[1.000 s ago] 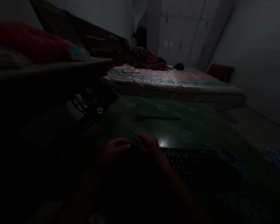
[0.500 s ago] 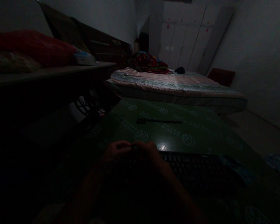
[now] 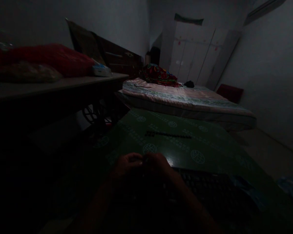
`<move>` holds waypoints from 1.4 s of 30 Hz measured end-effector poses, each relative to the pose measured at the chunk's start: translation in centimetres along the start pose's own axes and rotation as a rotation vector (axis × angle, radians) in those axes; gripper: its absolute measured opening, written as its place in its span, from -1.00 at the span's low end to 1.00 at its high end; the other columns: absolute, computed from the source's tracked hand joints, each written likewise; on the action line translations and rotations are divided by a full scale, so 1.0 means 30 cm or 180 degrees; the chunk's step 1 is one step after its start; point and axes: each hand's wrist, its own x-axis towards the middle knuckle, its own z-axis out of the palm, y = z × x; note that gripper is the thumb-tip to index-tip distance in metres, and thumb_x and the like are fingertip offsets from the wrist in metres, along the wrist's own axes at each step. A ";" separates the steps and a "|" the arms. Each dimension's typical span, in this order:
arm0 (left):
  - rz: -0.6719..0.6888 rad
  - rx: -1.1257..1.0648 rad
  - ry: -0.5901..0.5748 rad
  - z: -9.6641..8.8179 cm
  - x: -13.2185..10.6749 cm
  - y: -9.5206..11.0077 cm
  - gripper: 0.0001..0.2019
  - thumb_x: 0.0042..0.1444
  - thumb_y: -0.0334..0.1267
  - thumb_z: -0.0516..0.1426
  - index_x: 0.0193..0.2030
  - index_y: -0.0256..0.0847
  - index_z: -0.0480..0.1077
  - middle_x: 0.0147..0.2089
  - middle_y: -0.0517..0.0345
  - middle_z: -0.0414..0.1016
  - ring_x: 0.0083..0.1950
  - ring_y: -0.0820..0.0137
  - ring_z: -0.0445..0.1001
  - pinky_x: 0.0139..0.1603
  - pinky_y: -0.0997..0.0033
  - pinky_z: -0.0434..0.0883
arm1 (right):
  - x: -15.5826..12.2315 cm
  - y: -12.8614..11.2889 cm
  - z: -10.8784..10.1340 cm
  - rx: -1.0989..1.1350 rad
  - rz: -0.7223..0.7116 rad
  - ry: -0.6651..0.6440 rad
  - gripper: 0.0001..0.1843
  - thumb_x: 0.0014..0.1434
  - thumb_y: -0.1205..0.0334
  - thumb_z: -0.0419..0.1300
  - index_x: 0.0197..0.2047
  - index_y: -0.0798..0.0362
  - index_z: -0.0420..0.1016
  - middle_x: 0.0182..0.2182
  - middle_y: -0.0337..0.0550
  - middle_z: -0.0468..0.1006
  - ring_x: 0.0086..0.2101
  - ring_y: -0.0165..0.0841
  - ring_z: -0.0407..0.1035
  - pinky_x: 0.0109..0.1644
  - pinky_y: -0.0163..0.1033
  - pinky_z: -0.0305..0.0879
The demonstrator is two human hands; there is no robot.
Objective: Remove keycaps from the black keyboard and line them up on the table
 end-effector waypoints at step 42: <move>-0.0167 0.0126 0.0629 -0.018 0.004 0.002 -0.81 -0.26 -0.25 0.18 -0.44 -0.30 0.42 -0.54 0.17 0.47 -0.54 0.49 0.36 -0.48 0.52 0.26 | 0.432 0.433 -0.048 -0.0439 0.0967 0.0755 -0.76 -0.07 0.29 0.13 -0.29 0.08 0.53 -0.45 -0.20 0.54 -0.39 -0.39 0.38 -0.37 -0.43 0.20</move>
